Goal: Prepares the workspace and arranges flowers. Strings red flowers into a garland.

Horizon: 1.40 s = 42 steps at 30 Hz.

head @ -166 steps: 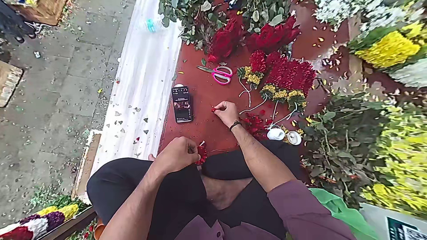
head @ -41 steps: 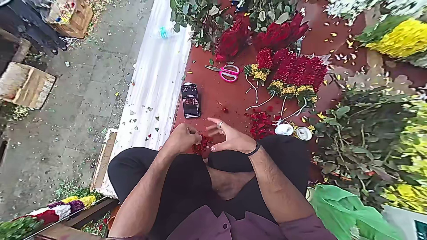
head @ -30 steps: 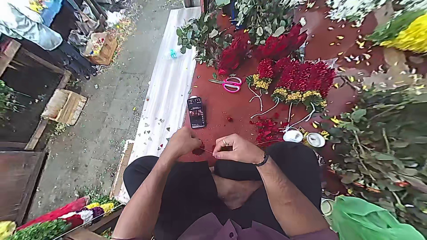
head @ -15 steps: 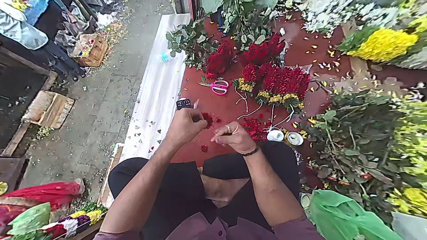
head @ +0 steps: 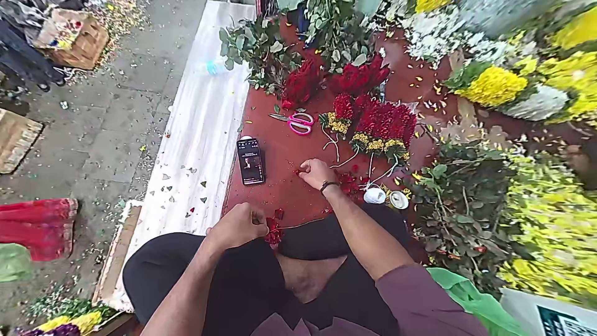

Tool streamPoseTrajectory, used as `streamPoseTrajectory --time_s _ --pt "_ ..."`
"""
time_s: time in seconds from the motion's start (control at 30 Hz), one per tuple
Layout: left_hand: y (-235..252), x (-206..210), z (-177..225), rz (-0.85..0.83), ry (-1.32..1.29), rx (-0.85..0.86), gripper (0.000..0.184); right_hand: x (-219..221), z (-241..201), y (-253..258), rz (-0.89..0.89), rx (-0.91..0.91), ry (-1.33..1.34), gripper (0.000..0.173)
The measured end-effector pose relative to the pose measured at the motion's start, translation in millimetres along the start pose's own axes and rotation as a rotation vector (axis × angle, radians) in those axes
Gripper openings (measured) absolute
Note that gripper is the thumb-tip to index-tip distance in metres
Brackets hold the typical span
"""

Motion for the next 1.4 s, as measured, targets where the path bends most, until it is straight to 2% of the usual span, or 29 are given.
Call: streamPoseTrajectory --time_s 0.03,0.13,0.3,0.4,0.43,0.53,0.57,0.63,0.7,0.87,1.0,1.13,1.4 --pt "1.3 0.8 -2.1 0.006 -0.004 -0.004 0.016 10.8 -2.6 3.5 0.011 -0.011 -0.035 0.033" --pt "0.2 -0.7 -3.6 0.009 -0.019 -0.018 0.015 28.1 -9.7 6.7 0.051 -0.085 -0.040 0.022" --pt "1.4 1.0 7.1 0.005 0.015 -0.008 0.014 27.2 -11.1 1.8 -0.023 -0.185 -0.062 0.020" --pt "1.3 5.1 9.0 -0.001 0.042 0.019 0.016 32.9 -12.9 -1.2 -0.069 -0.222 0.011 0.019" --pt "1.0 5.6 8.9 0.002 0.050 0.022 0.016 33.2 -13.6 -1.6 -0.084 -0.214 0.032 0.022" --pt "0.2 6.4 8.0 0.008 0.043 0.016 0.015 35.4 -11.6 -2.0 -0.143 -0.136 0.052 0.045" --pt "0.4 6.4 8.3 0.007 0.042 0.009 0.015 36.0 -10.1 -2.3 -0.158 -0.116 0.054 0.043" --pt "0.5 6.1 9.2 0.005 0.049 -0.010 0.015 36.7 -8.4 -2.9 -0.170 -0.114 0.027 0.026" --pt "0.7 6.7 9.2 0.003 0.057 -0.021 0.014 34.5 -8.4 -5.8 -0.168 -0.113 0.037 0.019" --pt "-0.1 6.6 9.0 0.010 0.057 -0.034 0.014 20.9 -6.0 -9.7 -0.136 -0.099 0.190 0.025" --pt "1.3 8.3 7.9 0.010 0.054 -0.027 0.014 20.2 -2.7 -10.2 -0.137 -0.089 0.214 0.026" --pt "0.9 9.2 8.3 0.007 0.052 -0.042 0.014 18.8 -3.6 -10.4 -0.097 -0.035 0.241 0.018" --pt "1.0 10.0 9.8 0.000 0.042 -0.022 0.014 11.1 -5.5 -8.9 -0.028 -0.012 0.347 0.018"
Point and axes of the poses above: each hand's wrist, its own y-axis towards the middle knuckle, its own x-axis out of the palm, z = x × y, the point moved 4 cm from there along y, towards the middle knuckle, and after that the axes turned 2 degrees about y, right-handed, at the moved point
